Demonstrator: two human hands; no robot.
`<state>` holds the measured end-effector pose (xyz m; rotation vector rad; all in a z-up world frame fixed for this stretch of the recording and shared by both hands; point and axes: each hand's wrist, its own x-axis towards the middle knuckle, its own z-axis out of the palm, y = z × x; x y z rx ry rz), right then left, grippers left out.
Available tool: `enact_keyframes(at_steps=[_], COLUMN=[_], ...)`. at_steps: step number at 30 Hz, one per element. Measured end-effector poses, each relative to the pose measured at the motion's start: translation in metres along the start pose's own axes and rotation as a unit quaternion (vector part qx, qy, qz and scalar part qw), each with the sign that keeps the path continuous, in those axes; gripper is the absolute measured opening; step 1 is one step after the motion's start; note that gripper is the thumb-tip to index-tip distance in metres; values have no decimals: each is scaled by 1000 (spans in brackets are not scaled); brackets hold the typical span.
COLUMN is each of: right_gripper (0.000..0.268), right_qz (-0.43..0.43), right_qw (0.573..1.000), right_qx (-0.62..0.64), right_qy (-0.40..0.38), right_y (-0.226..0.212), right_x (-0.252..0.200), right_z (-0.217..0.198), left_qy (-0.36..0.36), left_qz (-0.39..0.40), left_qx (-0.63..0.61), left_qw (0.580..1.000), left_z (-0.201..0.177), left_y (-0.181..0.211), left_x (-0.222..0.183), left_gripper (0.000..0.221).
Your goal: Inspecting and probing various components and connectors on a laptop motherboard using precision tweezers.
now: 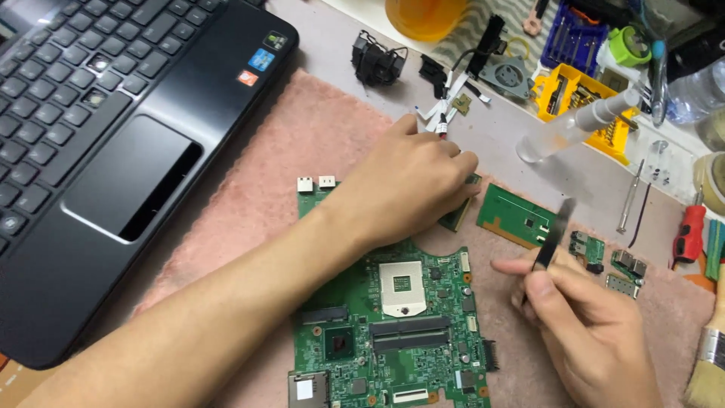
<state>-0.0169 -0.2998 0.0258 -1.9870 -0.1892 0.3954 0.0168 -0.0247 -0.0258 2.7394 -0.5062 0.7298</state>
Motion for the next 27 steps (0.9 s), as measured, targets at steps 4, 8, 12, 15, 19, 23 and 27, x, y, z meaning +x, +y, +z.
enact_keyframes(at_steps=[4,8,12,15,19,23,27], right_gripper=[27,17,9,16,22,25,20], right_qz=[-37,-97,-202,-266,-289,-305,-332], right_qw=[997,993,977,961,954,950,940], right_qx=[61,56,-28,-45,-47,-39,-52], right_qy=[-40,-44,-58,-64,-58,-60,-63], right_y=[12,8,-1,6,11,16,15], right_x=[5,7,11,14,12,11,12], right_z=[-1,14,21,19,22,22,23], left_qy=[-27,-26,-14,-30,-34,-32,-23], left_qz=[0,-13,-26,-49,-66,-65,-54], left_qx=[-48,-134,-157,-164,-194,-212,-219], left_qw=[998,991,987,985,978,975,974], left_z=[-4,-9,-12,-16,-19,-20,-21], left_y=[-6,-10,-10,-11,-12,-12,-13], left_x=[-2,-4,-5,-5,-4,-4,-4], left_gripper=[34,36,38,34,27,22,20])
